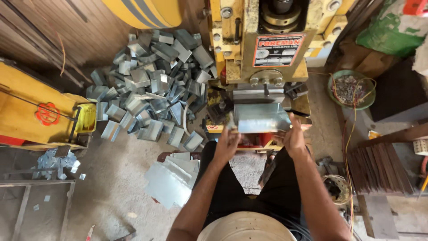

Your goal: The person positions metal sheets into a industrial press machine, operates the machine to bend or cut the metal, and then removes the finished parts, placing them in a pile or stack.

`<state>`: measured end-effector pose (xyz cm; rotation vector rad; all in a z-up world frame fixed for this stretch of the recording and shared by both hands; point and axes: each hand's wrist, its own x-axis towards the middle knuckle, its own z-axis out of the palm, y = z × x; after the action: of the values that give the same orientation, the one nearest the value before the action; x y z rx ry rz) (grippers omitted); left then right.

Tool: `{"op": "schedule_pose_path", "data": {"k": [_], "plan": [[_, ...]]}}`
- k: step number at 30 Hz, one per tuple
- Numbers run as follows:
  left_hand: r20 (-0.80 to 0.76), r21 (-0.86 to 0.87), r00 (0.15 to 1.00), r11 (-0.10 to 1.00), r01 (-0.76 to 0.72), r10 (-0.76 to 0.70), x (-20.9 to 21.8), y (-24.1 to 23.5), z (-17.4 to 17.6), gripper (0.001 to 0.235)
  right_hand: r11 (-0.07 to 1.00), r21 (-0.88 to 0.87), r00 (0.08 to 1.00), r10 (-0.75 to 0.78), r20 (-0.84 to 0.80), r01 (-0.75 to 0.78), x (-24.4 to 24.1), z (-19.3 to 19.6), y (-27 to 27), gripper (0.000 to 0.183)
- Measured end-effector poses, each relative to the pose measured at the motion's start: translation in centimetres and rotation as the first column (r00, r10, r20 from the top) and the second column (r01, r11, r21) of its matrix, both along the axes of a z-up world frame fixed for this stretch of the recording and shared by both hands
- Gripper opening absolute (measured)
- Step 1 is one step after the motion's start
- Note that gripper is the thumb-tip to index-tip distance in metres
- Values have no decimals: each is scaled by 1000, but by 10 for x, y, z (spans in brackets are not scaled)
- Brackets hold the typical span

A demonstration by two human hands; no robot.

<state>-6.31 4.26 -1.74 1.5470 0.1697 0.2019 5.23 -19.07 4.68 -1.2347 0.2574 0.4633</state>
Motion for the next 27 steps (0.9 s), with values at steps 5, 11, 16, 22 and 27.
{"op": "schedule_pose_path", "data": {"k": [5, 11, 16, 22, 27], "plan": [[-218, -205, 976, 978, -37, -9, -50, 17, -57, 61, 996, 24, 947, -86, 310, 83, -33, -35, -2, 41], [-441, -140, 895, 980, -140, 65, -99, 69, -53, 60, 941, -186, 923, 319, 216, -282, -76, -44, 42, 46], [-654, 95, 662, 908, -409, 366, -165, 92, -89, 57, 667, -8, 658, 738, 151, -745, -104, -74, 80, 66], [-568, -286, 665, 642, -712, 485, -166, 155, -112, 40, 549, -183, 541, 836, 97, -816, -109, -93, 84, 60], [64, -760, 870, 589, -274, 488, -97, 234, -54, 80, 664, -140, 662, 747, 63, -735, -104, -85, 59, 52]]}}
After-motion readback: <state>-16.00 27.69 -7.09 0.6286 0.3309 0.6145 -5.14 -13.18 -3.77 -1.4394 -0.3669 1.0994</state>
